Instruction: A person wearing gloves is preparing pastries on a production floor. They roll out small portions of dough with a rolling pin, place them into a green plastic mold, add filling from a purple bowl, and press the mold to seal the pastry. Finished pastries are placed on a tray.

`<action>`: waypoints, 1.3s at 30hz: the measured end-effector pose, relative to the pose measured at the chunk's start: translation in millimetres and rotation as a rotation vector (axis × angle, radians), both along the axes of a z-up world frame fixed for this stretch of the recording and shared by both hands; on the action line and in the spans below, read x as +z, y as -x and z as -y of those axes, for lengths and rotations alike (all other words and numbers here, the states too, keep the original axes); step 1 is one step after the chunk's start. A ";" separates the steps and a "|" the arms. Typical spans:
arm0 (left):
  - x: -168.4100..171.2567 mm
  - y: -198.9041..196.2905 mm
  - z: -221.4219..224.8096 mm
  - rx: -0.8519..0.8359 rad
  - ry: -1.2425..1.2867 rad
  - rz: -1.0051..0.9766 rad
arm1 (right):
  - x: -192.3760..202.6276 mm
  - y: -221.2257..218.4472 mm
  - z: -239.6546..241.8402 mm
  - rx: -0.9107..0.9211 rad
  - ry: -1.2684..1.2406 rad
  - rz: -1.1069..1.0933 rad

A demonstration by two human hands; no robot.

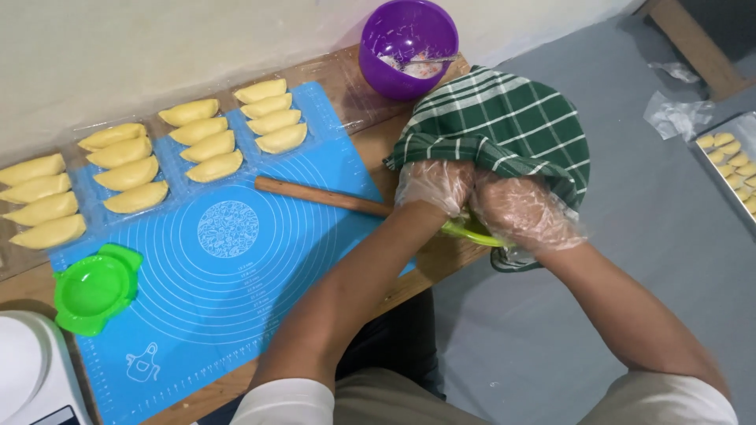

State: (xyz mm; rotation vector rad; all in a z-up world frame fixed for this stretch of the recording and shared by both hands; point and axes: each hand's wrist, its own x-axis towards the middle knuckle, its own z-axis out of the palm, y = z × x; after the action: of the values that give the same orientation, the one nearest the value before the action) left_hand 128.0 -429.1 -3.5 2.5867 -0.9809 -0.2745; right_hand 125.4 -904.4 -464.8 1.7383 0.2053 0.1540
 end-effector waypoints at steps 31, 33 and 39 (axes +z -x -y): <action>-121.8 -15.8 52.6 0.083 0.111 0.412 | 444.4 130.2 -361.3 0.401 -1.290 0.389; -113.2 -17.9 49.0 0.029 0.221 0.339 | 449.8 130.2 -372.4 0.426 -1.374 0.445; -30.5 -2.5 9.5 0.015 0.595 -0.156 | 445.7 156.0 -352.9 0.291 -1.496 0.736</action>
State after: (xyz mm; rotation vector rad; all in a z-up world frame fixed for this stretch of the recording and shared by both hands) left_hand 130.5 -438.6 -34.1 1.9994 -0.8315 -0.1473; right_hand -30.6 -551.6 -19.1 2.9214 -0.3096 1.4201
